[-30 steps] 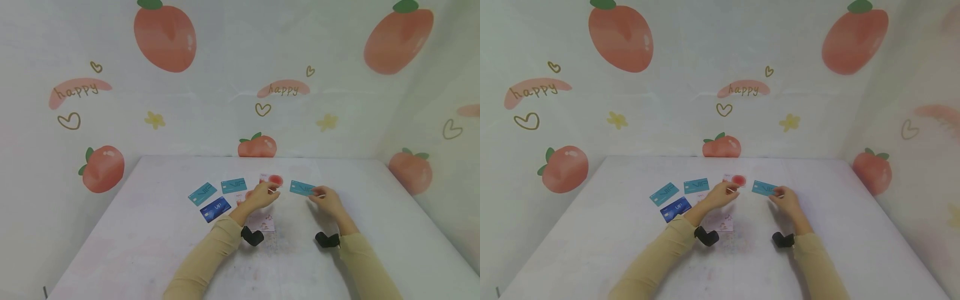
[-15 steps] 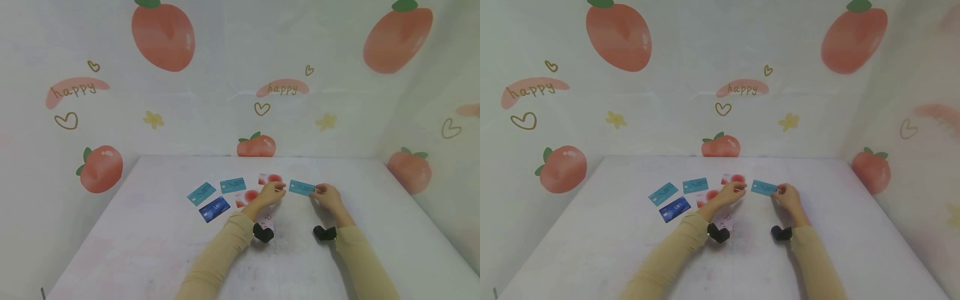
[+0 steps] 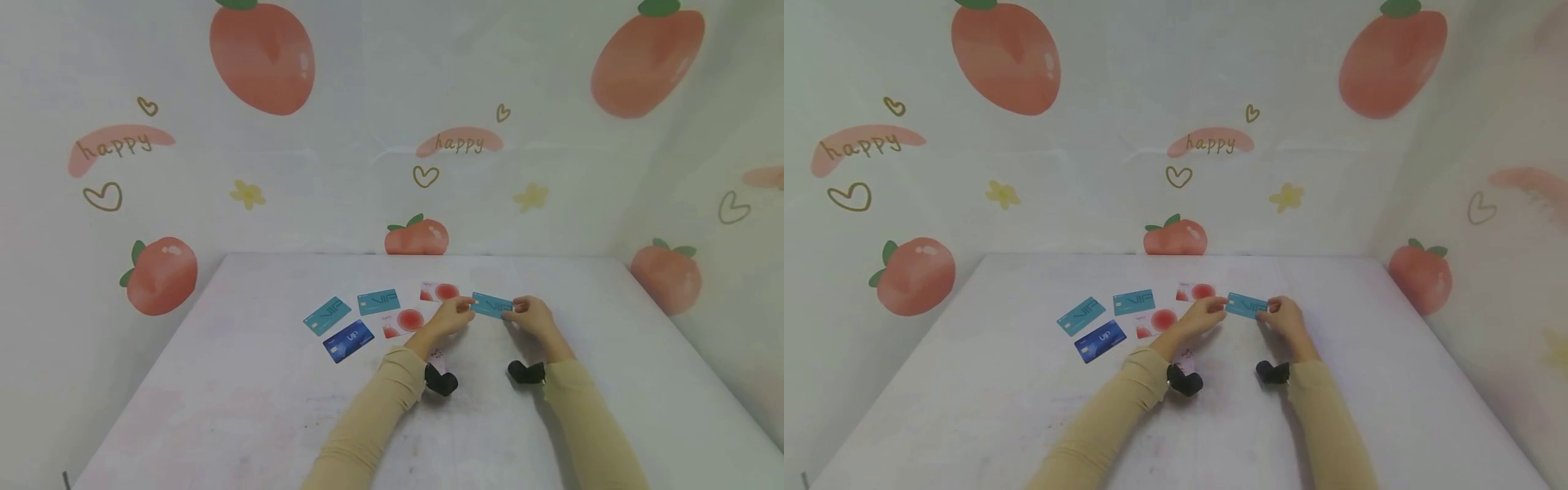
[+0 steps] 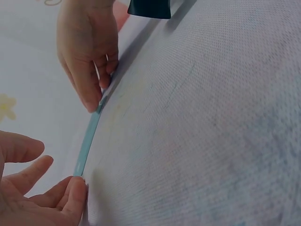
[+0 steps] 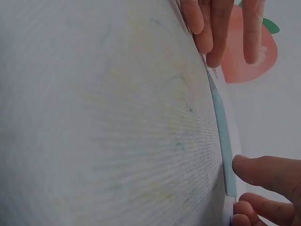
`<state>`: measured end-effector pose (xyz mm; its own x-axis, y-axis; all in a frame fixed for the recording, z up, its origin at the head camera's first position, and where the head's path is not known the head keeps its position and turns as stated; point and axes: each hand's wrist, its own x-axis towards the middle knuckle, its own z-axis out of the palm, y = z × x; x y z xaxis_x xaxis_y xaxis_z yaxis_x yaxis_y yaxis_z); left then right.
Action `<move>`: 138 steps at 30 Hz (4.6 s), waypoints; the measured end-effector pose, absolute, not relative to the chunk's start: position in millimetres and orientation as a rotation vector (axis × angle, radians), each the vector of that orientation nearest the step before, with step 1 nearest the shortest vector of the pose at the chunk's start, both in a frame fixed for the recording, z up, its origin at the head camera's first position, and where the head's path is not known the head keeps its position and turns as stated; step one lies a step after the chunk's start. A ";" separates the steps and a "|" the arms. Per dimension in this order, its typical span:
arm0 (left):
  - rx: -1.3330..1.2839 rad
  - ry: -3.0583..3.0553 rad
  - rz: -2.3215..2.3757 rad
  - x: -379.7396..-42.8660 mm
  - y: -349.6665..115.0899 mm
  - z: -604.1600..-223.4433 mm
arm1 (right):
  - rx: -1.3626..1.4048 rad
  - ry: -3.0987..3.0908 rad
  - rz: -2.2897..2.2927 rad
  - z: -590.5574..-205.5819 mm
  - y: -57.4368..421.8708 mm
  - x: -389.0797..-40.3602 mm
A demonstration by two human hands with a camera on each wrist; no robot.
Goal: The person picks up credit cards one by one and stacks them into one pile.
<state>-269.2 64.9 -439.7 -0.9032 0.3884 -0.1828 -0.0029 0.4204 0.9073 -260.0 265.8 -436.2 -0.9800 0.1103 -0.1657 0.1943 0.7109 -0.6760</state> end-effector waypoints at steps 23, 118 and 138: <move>0.245 2.203 1.592 -269.4 68.3 -437.7 | 0.312 2.721 -1.187 -438.4 264.7 -263.3; 0.452 2.386 1.620 -242.3 11.0 -429.6 | -0.125 2.802 -1.310 -404.0 226.1 -218.7; 0.461 2.366 1.687 -235.0 -11.5 -431.5 | -0.220 2.773 -1.327 -409.3 214.0 -215.4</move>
<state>-235.0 -11.5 -431.5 -0.9316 0.3630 0.0192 0.1364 0.3001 0.9441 -215.4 214.0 -409.3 -0.9880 -0.1542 0.0077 -0.1028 0.6196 -0.7782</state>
